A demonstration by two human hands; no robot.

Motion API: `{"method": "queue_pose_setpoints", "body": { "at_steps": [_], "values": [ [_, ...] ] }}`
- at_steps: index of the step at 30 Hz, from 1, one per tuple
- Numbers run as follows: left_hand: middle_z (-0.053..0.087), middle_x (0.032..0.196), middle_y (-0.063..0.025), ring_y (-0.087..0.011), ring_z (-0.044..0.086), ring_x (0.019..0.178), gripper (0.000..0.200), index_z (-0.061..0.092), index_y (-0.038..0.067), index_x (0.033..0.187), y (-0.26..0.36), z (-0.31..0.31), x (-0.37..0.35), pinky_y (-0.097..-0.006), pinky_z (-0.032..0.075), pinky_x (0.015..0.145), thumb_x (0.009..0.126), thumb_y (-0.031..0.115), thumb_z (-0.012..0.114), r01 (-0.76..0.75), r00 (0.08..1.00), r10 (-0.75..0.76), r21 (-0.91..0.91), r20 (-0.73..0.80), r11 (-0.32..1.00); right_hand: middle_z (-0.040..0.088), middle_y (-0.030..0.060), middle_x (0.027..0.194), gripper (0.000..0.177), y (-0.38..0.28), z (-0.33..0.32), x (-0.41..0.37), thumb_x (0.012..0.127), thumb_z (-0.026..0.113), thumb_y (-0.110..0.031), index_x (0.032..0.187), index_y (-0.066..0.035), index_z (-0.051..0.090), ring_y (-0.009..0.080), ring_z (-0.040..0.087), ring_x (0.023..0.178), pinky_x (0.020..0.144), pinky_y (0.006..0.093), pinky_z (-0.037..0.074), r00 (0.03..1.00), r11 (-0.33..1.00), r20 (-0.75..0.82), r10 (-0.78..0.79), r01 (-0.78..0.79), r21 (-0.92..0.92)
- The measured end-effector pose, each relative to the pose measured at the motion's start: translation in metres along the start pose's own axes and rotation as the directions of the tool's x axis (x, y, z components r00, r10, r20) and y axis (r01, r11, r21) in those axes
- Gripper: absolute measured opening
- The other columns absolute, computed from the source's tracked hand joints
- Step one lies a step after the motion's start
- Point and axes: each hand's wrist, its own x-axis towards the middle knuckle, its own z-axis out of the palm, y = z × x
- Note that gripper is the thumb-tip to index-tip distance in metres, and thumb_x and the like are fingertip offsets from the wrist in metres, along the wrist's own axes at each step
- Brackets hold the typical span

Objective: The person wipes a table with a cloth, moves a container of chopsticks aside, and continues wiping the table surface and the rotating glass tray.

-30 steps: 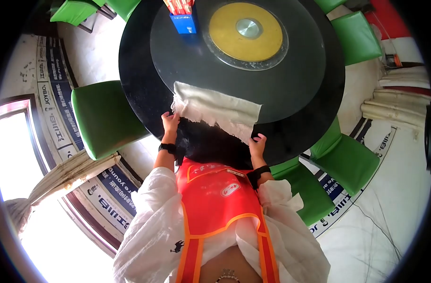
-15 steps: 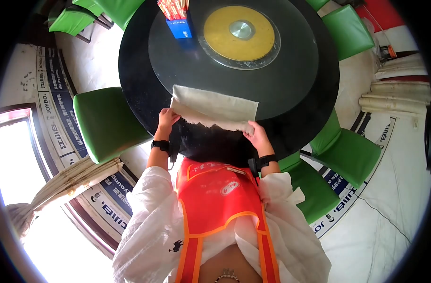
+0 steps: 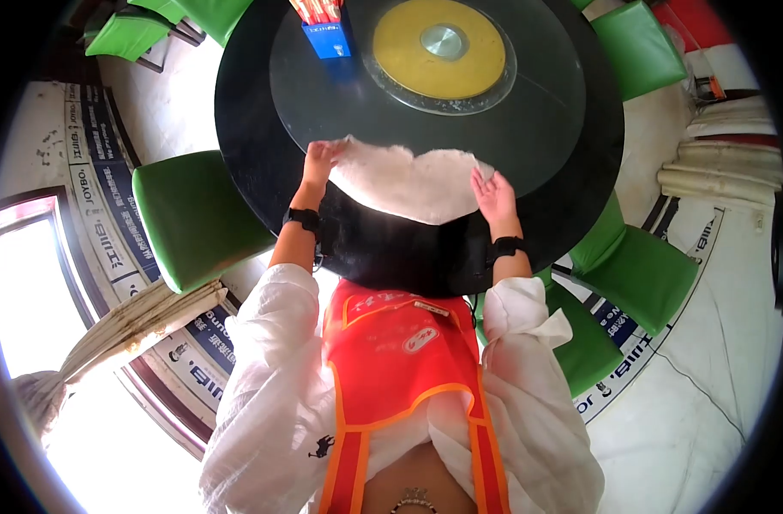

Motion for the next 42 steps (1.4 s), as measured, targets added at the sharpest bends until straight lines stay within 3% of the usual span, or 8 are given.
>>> {"method": "queue_pose_setpoints", "body": {
  "at_steps": [2, 4, 5, 6, 7, 12, 26, 42],
  "values": [
    [0.056, 0.099, -0.0135, -0.0244, 0.058, 0.093, 0.021, 0.041, 0.000, 0.104, -0.009, -0.001, 0.005, -0.0318, 0.045, 0.078, 0.085, 0.006, 0.048, -0.346, 0.931, 0.321, 0.690, 0.172, 0.636, 0.055, 0.0157, 0.102, 0.025, -0.005, 0.005, -0.002, 0.086, 0.048, -0.012, 0.107, 0.002, 0.047, 0.0299, 0.054, 0.096, 0.087, 0.0367, 0.045, 0.987, 0.912, 0.033, -0.155, 0.155, -0.381],
    [0.052, 0.108, -0.0189, -0.0323, 0.053, 0.098, 0.032, 0.045, 0.001, 0.108, -0.016, 0.007, -0.014, -0.0368, 0.043, 0.083, 0.077, 0.005, 0.052, -0.429, 0.890, 0.403, 0.685, 0.211, 0.589, 0.057, 0.0125, 0.103, 0.026, 0.005, 0.007, -0.006, 0.084, 0.049, -0.010, 0.108, 0.002, 0.049, 0.0241, 0.054, 0.100, 0.088, 0.0332, 0.042, 0.942, 0.579, 0.110, -0.318, 0.285, -0.764],
    [0.049, 0.113, -0.0179, -0.0325, 0.049, 0.103, 0.036, 0.045, 0.002, 0.110, -0.013, 0.015, -0.030, -0.0380, 0.041, 0.085, 0.076, 0.006, 0.053, -0.489, 0.846, 0.443, 0.763, 0.296, 0.424, 0.059, 0.0093, 0.098, 0.020, 0.016, -0.020, 0.013, 0.082, 0.050, -0.006, 0.101, 0.001, 0.054, 0.0189, 0.056, 0.095, 0.085, 0.0304, 0.042, 0.813, 0.215, 0.420, -0.404, 0.531, -0.820],
    [0.047, 0.118, -0.0169, -0.0327, 0.046, 0.108, 0.040, 0.044, 0.002, 0.113, -0.014, 0.022, -0.045, -0.0393, 0.039, 0.088, 0.074, 0.006, 0.054, -0.533, 0.798, 0.463, 0.811, 0.385, 0.243, 0.058, 0.0119, 0.100, 0.020, 0.028, -0.015, 0.003, 0.079, 0.051, -0.002, 0.099, 0.000, 0.055, 0.0213, 0.055, 0.097, 0.087, 0.0320, 0.042, 0.817, 0.082, 0.443, -0.369, 0.504, -0.860],
    [0.039, 0.127, -0.0142, -0.0318, 0.039, 0.115, 0.046, 0.043, 0.004, 0.117, -0.020, 0.026, -0.054, -0.0406, 0.034, 0.093, 0.073, 0.010, 0.056, -0.529, 0.814, 0.400, 0.821, 0.421, 0.215, 0.056, 0.0155, 0.102, 0.028, 0.038, -0.005, -0.015, 0.073, 0.053, -0.001, 0.101, -0.003, 0.054, 0.0304, 0.050, 0.103, 0.089, 0.0372, 0.039, 0.686, -0.289, 0.645, -0.335, 0.577, -0.764],
    [0.018, 0.141, -0.0156, -0.0348, 0.016, 0.129, 0.066, 0.031, 0.022, 0.133, -0.030, 0.057, -0.080, -0.0503, 0.018, 0.102, 0.074, 0.024, 0.062, -0.526, 0.843, 0.175, 0.847, 0.508, 0.075, 0.018, 0.0170, 0.140, 0.066, 0.093, 0.011, -0.045, 0.074, 0.062, -0.024, 0.131, -0.014, 0.031, 0.0341, 0.019, 0.129, 0.096, 0.0619, 0.017, 0.771, -0.714, 0.636, -0.016, 0.437, -0.547],
    [0.000, 0.144, -0.0149, -0.0380, -0.004, 0.132, 0.080, 0.016, 0.029, 0.138, -0.032, 0.086, -0.055, -0.0583, 0.004, 0.101, 0.073, 0.049, 0.059, -0.363, 0.929, 0.097, 0.930, 0.357, 0.058, 0.013, 0.0048, 0.144, 0.064, 0.073, 0.023, 0.008, 0.083, 0.047, -0.042, 0.137, -0.020, 0.021, 0.0278, 0.011, 0.132, 0.102, 0.0551, 0.011, 0.833, -0.777, 0.553, 0.023, 0.363, -0.515],
    [0.015, 0.141, -0.0178, -0.0404, 0.010, 0.130, 0.080, 0.027, 0.027, 0.135, -0.001, 0.085, 0.010, -0.0603, 0.010, 0.099, 0.067, 0.054, 0.061, -0.492, 0.850, 0.215, 0.870, 0.481, -0.001, 0.014, 0.0063, 0.144, 0.067, 0.075, 0.063, 0.036, 0.082, 0.047, -0.043, 0.137, -0.018, 0.020, 0.0281, 0.010, 0.132, 0.103, 0.0538, 0.005, 0.794, -0.792, 0.608, 0.007, 0.375, -0.482]
  ]
}}
